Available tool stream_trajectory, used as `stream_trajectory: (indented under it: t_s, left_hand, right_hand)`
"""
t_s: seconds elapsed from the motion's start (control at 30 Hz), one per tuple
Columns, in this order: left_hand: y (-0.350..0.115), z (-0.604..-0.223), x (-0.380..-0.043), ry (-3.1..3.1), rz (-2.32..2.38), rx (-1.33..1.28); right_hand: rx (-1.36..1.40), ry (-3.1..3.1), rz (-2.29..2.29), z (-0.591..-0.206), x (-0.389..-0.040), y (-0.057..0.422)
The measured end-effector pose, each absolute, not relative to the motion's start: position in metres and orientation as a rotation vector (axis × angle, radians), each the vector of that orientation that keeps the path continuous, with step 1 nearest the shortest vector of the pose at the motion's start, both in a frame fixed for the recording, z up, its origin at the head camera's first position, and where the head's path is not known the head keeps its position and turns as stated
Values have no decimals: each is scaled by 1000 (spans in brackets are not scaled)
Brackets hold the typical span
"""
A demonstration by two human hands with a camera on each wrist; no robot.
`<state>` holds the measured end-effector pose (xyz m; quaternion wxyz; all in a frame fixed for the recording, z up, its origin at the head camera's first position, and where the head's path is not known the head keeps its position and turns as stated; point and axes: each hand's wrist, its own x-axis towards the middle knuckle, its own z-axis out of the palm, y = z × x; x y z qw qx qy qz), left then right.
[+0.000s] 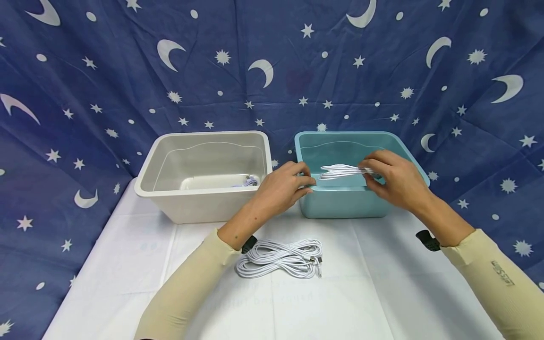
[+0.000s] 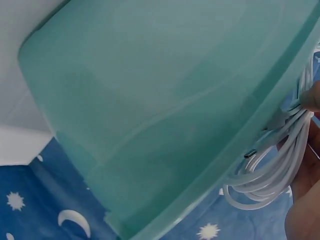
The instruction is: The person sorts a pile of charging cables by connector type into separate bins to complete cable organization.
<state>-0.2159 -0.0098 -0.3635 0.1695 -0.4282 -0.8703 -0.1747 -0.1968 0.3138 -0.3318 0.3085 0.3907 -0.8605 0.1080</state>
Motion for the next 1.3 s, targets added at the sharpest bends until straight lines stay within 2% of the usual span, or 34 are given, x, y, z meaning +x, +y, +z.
stream_trajectory:
  t_s: [0.57,1.3]
  left_hand:
    - [-11,-365,-217,-2460,-499,-1224]
    - [-10,-364,-216,-2464,-492,-1227]
  right_hand:
    - [1011,-2213,358,-342,-200,321]
    - [1107,-2200,424,-362,-157,280]
